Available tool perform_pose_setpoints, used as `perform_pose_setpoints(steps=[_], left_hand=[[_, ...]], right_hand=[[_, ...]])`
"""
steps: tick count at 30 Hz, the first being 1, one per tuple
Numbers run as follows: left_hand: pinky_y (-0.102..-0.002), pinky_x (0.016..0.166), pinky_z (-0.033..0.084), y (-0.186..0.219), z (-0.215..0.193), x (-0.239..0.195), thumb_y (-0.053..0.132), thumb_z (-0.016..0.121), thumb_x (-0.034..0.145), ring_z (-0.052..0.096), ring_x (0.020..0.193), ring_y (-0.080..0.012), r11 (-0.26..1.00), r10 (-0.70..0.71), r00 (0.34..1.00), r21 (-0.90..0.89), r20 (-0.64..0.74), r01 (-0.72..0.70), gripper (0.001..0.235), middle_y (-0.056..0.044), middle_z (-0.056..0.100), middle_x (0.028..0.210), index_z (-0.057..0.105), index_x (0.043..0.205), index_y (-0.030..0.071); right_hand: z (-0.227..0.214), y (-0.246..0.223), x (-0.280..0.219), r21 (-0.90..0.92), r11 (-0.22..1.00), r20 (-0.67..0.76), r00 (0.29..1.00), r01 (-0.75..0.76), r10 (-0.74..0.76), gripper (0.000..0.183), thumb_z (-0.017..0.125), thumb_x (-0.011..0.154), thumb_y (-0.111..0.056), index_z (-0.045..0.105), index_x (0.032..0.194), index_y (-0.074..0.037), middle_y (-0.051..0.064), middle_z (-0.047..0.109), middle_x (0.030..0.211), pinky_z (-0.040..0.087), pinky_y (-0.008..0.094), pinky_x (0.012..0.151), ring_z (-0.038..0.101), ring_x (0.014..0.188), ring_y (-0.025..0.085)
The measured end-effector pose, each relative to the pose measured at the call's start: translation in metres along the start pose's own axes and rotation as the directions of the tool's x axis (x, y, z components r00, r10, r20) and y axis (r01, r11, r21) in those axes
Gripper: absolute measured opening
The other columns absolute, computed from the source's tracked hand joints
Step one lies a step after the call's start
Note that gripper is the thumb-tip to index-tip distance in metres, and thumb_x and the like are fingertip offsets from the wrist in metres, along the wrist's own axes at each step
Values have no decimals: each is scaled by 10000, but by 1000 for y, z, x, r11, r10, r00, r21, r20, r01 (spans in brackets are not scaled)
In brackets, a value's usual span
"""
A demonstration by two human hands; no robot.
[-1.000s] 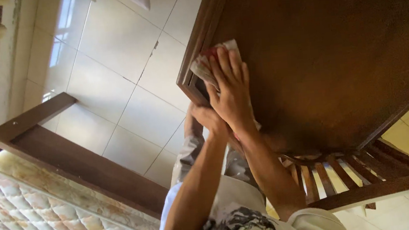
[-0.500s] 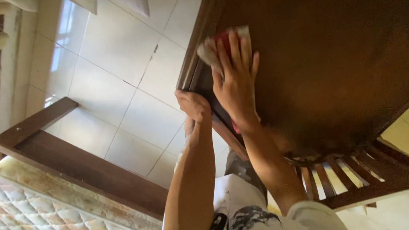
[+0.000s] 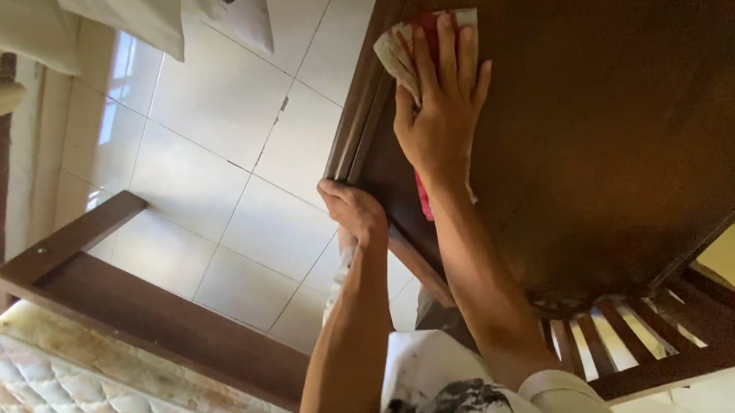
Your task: Wiping down the surface and edges of a wooden table using a cloth.
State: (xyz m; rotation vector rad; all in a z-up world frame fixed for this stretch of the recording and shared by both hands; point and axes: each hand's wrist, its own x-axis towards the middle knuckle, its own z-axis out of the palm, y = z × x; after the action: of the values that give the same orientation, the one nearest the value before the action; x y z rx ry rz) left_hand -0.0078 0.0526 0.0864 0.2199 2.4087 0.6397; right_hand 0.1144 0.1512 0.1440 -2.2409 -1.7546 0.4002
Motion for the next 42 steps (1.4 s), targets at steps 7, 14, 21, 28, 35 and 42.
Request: perform_pose_setpoints(steps=[7,14,21,28,35,42], left_hand=[[-485,998,401,26,-2,-14,523,197,998,590,1145,-412,985,-172,985,-21,0,172,598,-223,655,1260,528,1263,101],[-560,1011,398,63,-13,-39,618,194,949,567,1234,-467,968,-222,975,126,27,217,705,-251,642,1325,545,1253,88],[-594,950,423,34,2,-22,575,239,966,603,1128,-531,987,-49,997,152,-64,58,665,-297,683,1213,579,1205,55],[-587,1083,455,11,6,-11,663,327,1032,629,1188,-497,992,-57,997,110,-47,62,604,-305,690,1177,570,1164,127],[-604,1081,449,18,0,-18,686,370,1019,613,1201,-517,997,-30,999,65,-28,32,639,-313,684,1196,589,1205,115],[-582,933,442,28,2,-17,679,308,930,601,1134,-520,988,-109,992,105,-62,115,682,-294,687,1192,568,1150,88]], right_hand=[[0,-1,-1,6,1000,-30,1000,0,0,613,673,1005,-351,510,1582,-223,43,326,1675,269,607,1254,296,1570,315],[-5,-3,-6,-2,1000,-20,1000,0,0,539,607,1076,-362,536,1577,-178,56,306,1673,222,601,1265,270,1568,312],[-5,-2,-31,44,996,59,995,78,-81,564,556,1109,-393,466,1609,-149,112,265,1691,199,632,1263,238,1576,372],[23,6,-87,-101,975,-79,975,199,-208,632,661,951,-433,547,1543,-243,49,378,1678,49,525,1264,323,1559,267],[9,-10,-43,-102,991,-94,991,85,-95,576,655,1020,-362,546,1556,-184,75,329,1689,107,503,1257,285,1563,290],[-3,1,31,-28,1000,39,999,-14,15,582,540,1115,-393,433,1631,-148,97,222,1697,228,611,1260,211,1578,358]])
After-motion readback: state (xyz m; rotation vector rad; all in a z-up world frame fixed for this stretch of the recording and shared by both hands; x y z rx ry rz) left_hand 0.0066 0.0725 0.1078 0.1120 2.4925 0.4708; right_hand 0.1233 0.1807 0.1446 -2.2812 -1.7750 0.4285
